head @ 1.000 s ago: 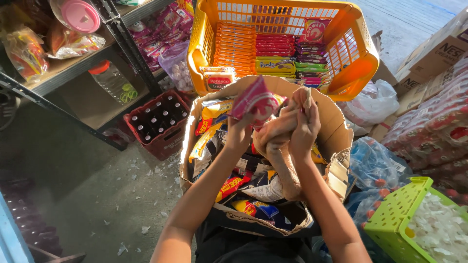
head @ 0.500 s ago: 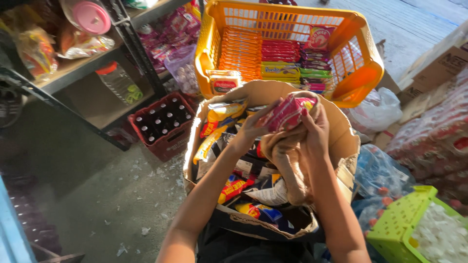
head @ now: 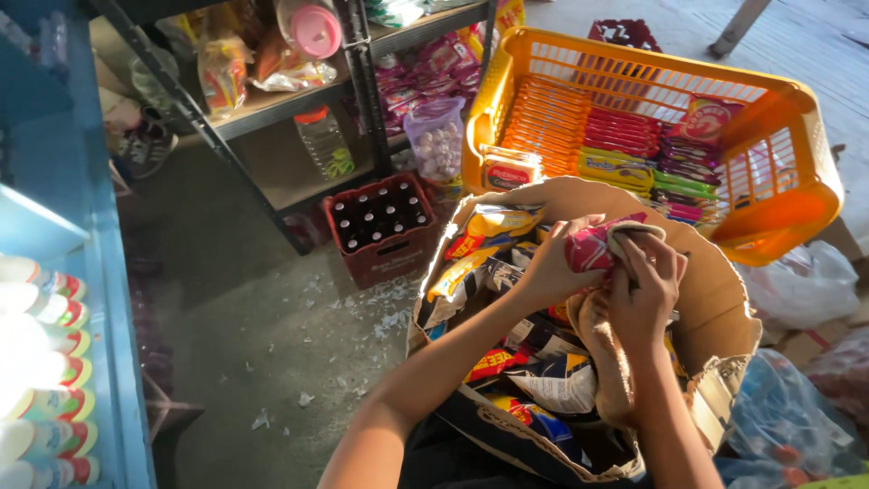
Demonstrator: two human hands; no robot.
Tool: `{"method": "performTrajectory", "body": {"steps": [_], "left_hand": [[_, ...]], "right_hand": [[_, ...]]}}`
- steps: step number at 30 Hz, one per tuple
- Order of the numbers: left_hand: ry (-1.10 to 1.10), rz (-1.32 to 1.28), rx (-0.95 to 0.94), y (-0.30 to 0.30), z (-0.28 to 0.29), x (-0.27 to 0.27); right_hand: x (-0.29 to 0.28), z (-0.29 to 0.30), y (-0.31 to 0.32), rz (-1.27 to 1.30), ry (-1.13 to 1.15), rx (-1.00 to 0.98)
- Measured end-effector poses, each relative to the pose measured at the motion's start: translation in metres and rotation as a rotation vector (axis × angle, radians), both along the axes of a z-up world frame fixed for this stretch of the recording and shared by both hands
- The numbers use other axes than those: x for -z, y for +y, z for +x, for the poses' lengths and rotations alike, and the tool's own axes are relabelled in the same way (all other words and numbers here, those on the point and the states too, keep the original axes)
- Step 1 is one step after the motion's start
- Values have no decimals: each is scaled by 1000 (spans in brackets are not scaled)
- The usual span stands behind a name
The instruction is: Wiping down snack packages with a cloth and organizing them into a plastic crate.
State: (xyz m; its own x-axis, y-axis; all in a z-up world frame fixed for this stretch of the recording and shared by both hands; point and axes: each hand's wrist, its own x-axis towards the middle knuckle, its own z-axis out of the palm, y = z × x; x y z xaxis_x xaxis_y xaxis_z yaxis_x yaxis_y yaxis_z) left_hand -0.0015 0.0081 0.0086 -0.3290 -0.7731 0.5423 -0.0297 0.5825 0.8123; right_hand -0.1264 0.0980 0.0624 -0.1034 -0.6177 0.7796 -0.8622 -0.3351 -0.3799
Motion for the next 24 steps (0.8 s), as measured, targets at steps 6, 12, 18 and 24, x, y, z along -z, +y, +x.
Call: {"method": "performTrajectory", "body": {"steps": [6,12,18,24], "left_hand": [[141,171,65,7,12,-22],[463,392,223,-10,1,7],[657,666,215,-33,0,26],[476,29,79,-1,29,-39]], "right_hand": [[-8,8,10,-12,106,-95],[6,8,8,-66,199,-115],[-26,17,13,-156,-757,-71],[42,-38,6,-259,-274,78]]}}
